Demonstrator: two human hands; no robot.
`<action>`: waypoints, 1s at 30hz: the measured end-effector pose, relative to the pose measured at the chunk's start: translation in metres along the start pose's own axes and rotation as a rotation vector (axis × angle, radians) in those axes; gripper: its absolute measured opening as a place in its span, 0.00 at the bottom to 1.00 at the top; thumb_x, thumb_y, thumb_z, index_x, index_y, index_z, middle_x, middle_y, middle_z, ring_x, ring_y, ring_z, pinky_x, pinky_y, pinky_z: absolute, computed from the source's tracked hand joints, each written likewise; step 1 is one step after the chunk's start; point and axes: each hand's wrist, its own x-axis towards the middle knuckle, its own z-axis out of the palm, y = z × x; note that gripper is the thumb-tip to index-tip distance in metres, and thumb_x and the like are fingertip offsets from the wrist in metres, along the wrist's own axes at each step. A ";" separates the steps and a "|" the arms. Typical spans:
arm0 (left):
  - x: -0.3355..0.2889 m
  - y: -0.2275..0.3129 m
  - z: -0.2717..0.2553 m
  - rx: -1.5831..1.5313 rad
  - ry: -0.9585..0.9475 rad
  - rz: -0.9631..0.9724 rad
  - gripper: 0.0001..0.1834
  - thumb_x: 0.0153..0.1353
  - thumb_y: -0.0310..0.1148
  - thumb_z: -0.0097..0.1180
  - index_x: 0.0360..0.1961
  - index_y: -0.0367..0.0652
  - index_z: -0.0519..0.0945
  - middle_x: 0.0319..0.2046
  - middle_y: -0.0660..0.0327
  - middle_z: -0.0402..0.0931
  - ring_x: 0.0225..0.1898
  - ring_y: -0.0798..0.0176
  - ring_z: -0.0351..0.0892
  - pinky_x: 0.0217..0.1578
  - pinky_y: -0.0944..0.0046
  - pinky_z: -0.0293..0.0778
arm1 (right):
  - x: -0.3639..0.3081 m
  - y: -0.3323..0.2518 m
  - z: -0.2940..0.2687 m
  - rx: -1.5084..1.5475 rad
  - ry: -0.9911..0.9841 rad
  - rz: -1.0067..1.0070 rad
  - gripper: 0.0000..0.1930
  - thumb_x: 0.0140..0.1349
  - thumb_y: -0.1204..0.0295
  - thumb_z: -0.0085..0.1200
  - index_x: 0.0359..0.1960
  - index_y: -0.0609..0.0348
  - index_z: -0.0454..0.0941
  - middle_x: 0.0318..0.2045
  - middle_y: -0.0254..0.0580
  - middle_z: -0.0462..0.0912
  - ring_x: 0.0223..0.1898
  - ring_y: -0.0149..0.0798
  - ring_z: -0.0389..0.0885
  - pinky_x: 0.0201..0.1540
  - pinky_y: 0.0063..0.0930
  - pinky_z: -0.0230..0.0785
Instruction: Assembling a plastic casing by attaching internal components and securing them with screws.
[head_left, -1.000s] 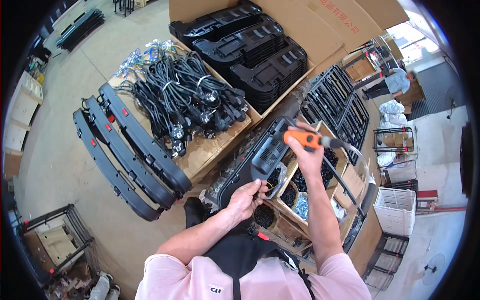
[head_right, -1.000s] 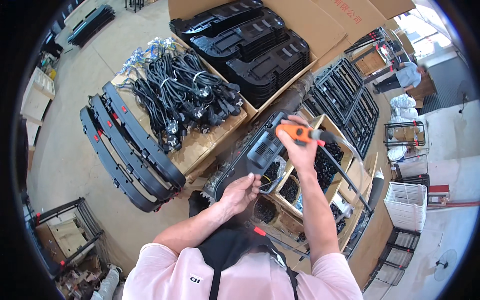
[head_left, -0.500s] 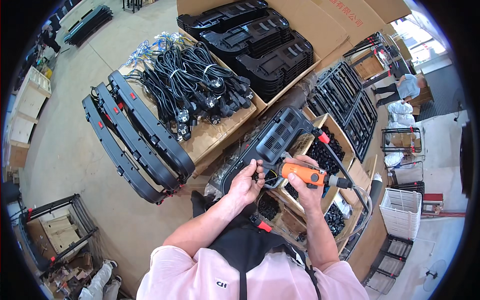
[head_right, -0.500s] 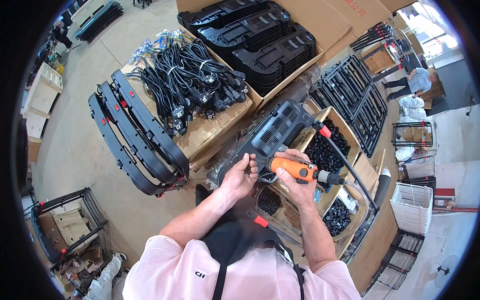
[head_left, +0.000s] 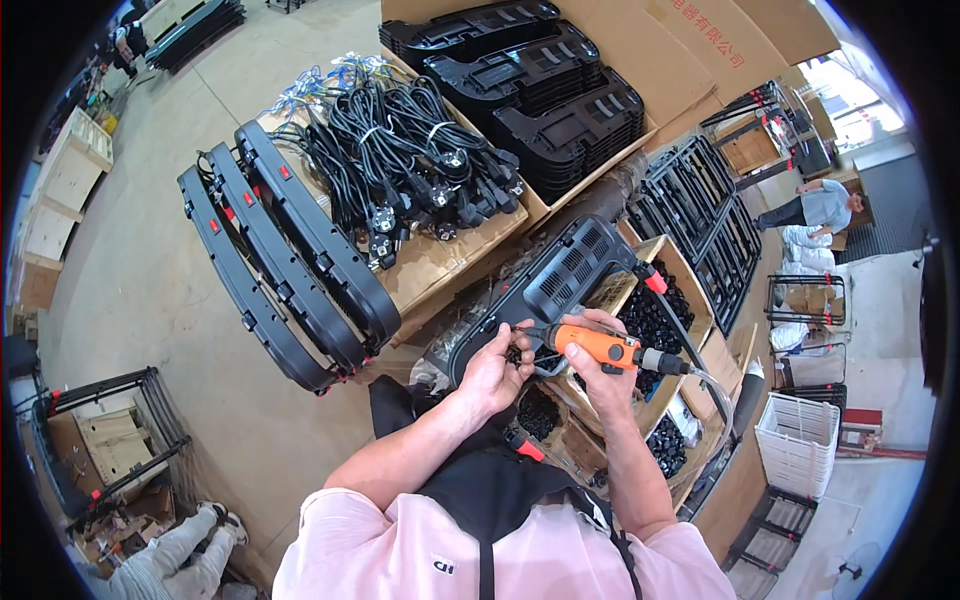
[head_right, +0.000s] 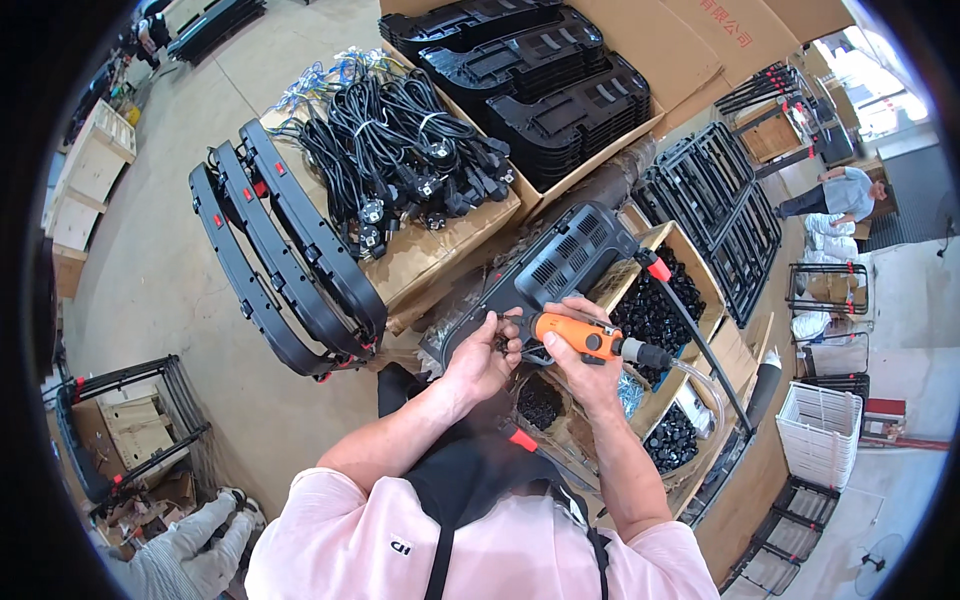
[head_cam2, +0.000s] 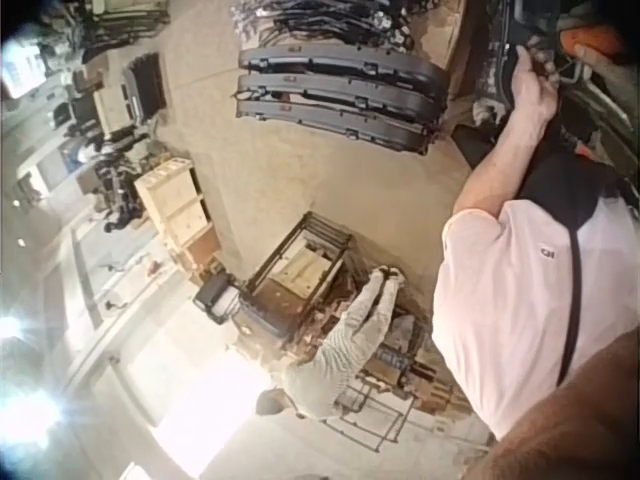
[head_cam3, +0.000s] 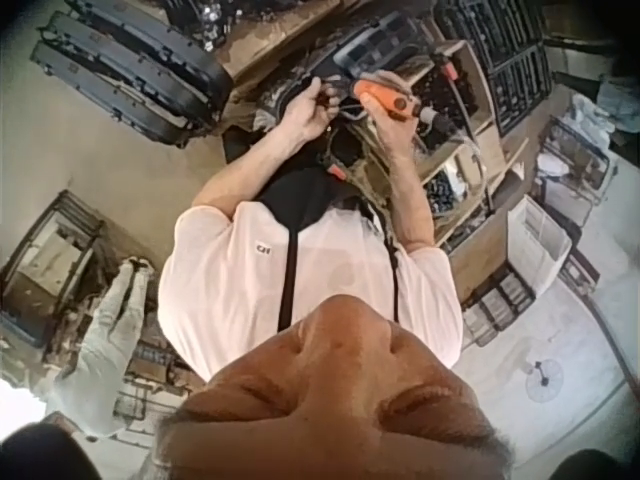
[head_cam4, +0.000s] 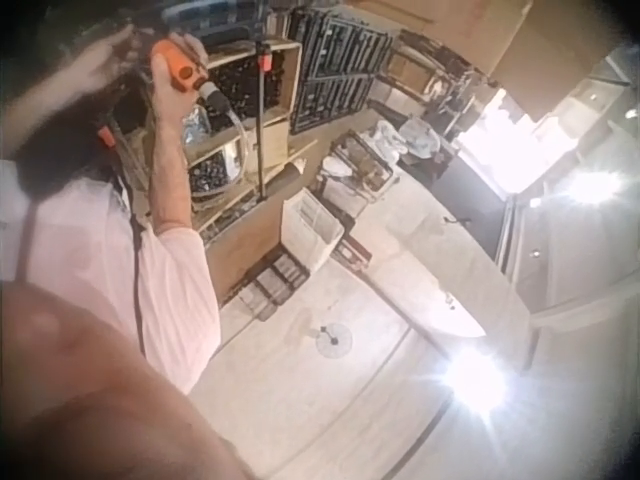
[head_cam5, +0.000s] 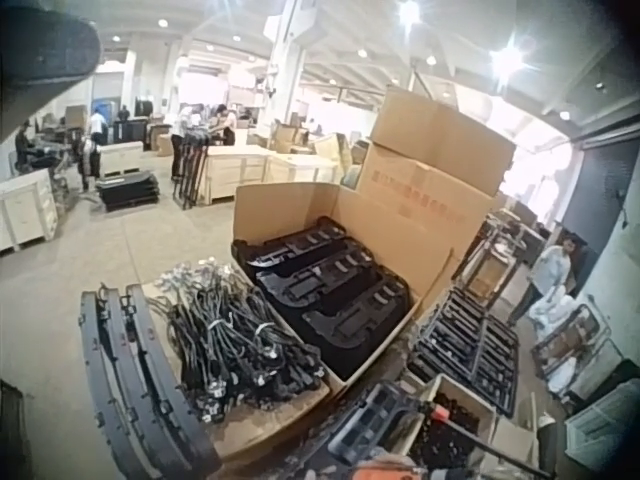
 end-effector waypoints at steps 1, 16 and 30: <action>-0.001 -0.002 -0.001 0.033 0.066 0.010 0.22 0.82 0.50 0.45 0.57 0.43 0.78 0.36 0.67 0.75 0.35 0.67 0.72 0.37 0.67 0.72 | 0.002 0.003 0.003 -0.012 0.004 -0.009 0.28 0.63 0.78 0.68 0.64 0.65 0.71 0.57 0.53 0.84 0.58 0.40 0.83 0.64 0.37 0.76; -0.029 0.009 -0.019 0.358 0.031 -0.076 0.20 0.83 0.37 0.43 0.64 0.36 0.77 0.51 0.57 0.82 0.49 0.65 0.81 0.50 0.63 0.78 | 0.026 0.014 0.034 -0.133 -0.067 -0.003 0.26 0.63 0.80 0.68 0.62 0.66 0.73 0.56 0.52 0.84 0.57 0.39 0.83 0.63 0.35 0.76; -0.039 0.008 -0.033 0.379 0.042 -0.068 0.16 0.81 0.37 0.49 0.61 0.39 0.78 0.49 0.58 0.86 0.41 0.68 0.86 0.40 0.69 0.83 | 0.038 0.013 0.046 -0.291 -0.167 -0.066 0.20 0.63 0.78 0.68 0.56 0.63 0.79 0.52 0.46 0.86 0.51 0.34 0.84 0.57 0.31 0.78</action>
